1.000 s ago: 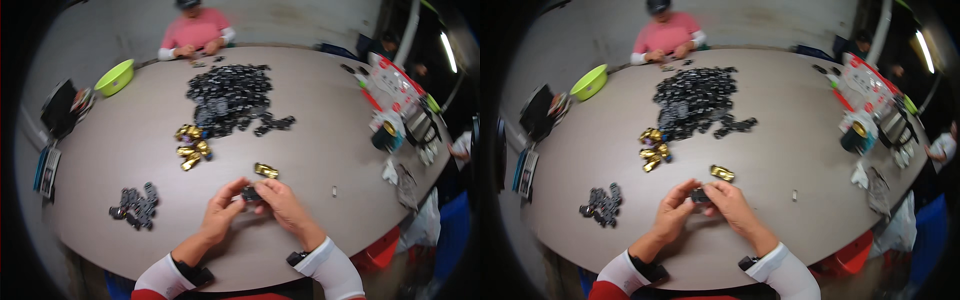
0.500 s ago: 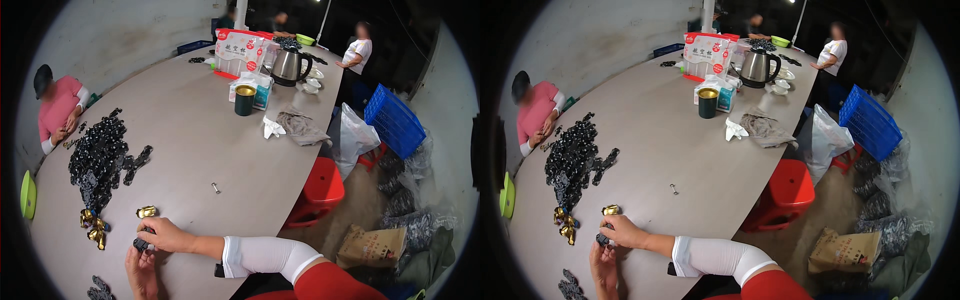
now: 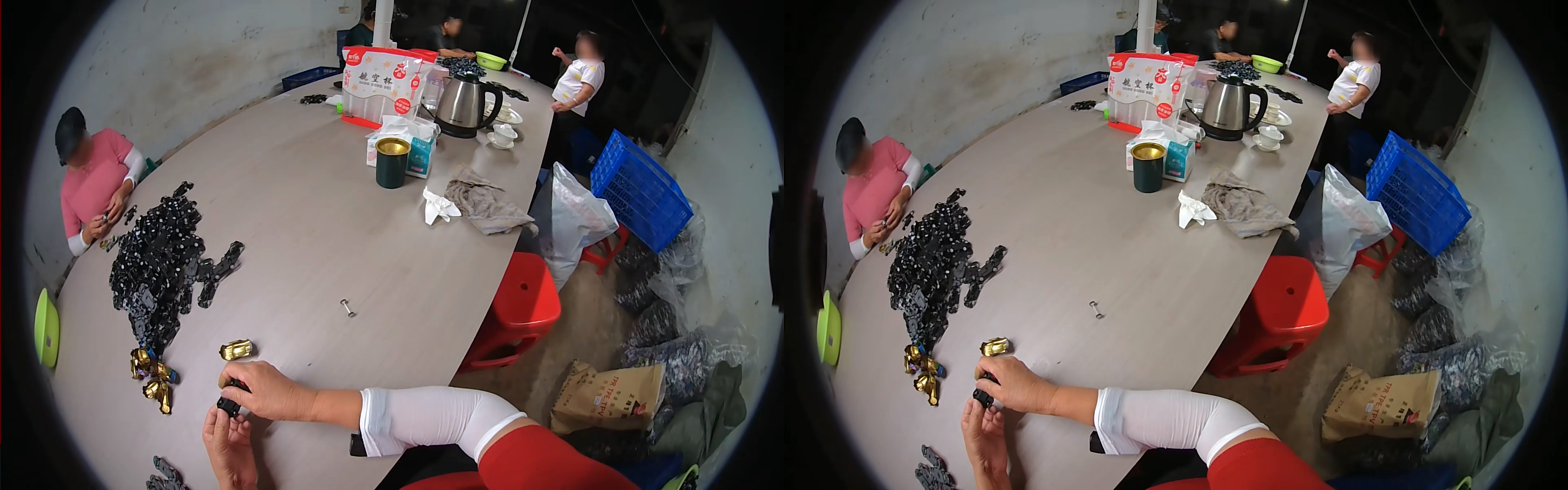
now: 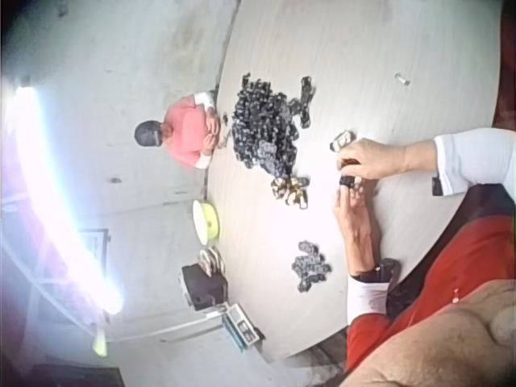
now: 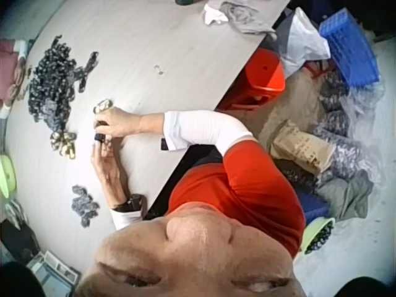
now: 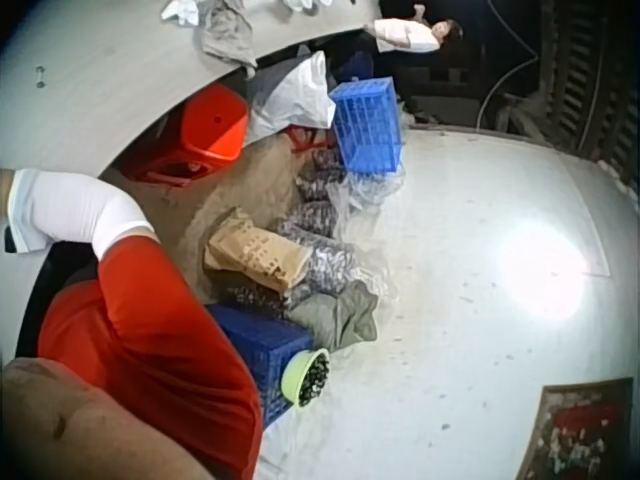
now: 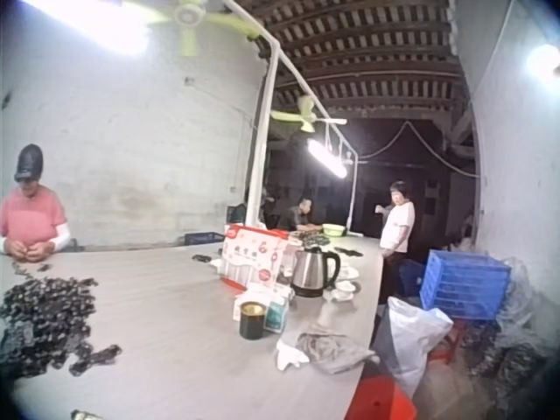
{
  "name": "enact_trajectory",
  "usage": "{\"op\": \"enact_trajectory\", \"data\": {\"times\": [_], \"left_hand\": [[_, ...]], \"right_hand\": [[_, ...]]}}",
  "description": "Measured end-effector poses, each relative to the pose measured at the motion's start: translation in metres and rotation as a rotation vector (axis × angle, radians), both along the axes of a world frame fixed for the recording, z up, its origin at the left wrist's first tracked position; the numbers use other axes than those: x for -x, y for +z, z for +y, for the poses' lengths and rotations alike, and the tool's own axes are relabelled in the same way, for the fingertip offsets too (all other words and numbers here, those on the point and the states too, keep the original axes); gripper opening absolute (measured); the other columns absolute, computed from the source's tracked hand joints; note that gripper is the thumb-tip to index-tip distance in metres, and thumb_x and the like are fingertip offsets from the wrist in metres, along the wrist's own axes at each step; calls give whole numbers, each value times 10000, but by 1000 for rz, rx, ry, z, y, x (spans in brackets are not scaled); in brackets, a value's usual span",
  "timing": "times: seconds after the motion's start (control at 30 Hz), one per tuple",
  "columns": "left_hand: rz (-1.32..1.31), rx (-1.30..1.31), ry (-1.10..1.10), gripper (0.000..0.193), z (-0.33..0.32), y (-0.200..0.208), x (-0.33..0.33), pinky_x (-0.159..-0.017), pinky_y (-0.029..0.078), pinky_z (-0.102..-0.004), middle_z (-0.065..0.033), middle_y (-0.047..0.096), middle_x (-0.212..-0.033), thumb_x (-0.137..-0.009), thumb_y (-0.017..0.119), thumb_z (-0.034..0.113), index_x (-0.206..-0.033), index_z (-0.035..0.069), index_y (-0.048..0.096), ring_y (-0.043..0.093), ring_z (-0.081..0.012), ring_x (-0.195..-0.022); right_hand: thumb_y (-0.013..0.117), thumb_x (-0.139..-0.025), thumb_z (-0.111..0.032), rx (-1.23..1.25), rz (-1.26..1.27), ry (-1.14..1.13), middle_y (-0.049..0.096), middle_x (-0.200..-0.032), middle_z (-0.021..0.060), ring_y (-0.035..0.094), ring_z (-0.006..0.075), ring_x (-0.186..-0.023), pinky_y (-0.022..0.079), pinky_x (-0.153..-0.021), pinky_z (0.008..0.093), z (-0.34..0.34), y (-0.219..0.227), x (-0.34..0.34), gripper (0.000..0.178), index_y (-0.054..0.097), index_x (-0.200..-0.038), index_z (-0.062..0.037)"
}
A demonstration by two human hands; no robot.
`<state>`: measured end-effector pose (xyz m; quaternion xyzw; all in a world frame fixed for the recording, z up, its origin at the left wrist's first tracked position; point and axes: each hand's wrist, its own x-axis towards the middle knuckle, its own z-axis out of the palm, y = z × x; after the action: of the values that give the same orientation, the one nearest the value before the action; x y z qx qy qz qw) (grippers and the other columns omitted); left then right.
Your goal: The person assembles small toy cars by hand at a table. They pick up black chassis and colored bodies, fit them together, and place the completed units into a blue crate. Other people are visible in the background working on similar tasks.
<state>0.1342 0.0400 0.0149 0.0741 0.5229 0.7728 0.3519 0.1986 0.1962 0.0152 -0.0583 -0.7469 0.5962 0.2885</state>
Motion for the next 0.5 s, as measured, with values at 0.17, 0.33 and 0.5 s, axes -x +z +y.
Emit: {"op": "enact_trajectory", "data": {"times": [0.17, 0.33, 0.5], "left_hand": [[78, 19, 10, 212, 2, 0, -2, -680, 496, -224, -15, 597, -907, -914, 625, 178, -1061, 46, 549, 575, -94, -777], [31, 77, 24, 233, 7, 15, -7, -724, 499, -243, -24, 599, -933, -935, 590, 201, -1086, 26, 562, 585, -107, -812], [-31, -36, -54, 392, 2, 15, 1, -846, 532, -336, -134, 619, -1102, -902, 614, 156, -1204, -79, 525, 632, -201, -940]], "right_hand": [[613, -863, -160, -121, 74, -24, 637, -867, 171, 625, 345, -793, 493, -703, 397, -4, -2, 1, 169, 581, -918, -4], [619, -867, -153, 1, -24, -1, 626, -789, 141, 634, 232, -707, 493, -649, 337, -3, 3, 1, 181, 613, -964, 0], [625, -877, -160, 197, -222, 14, 645, -755, 112, 620, 162, -655, 506, -585, 301, 1, 13, -2, 175, 638, -951, -2]]}}
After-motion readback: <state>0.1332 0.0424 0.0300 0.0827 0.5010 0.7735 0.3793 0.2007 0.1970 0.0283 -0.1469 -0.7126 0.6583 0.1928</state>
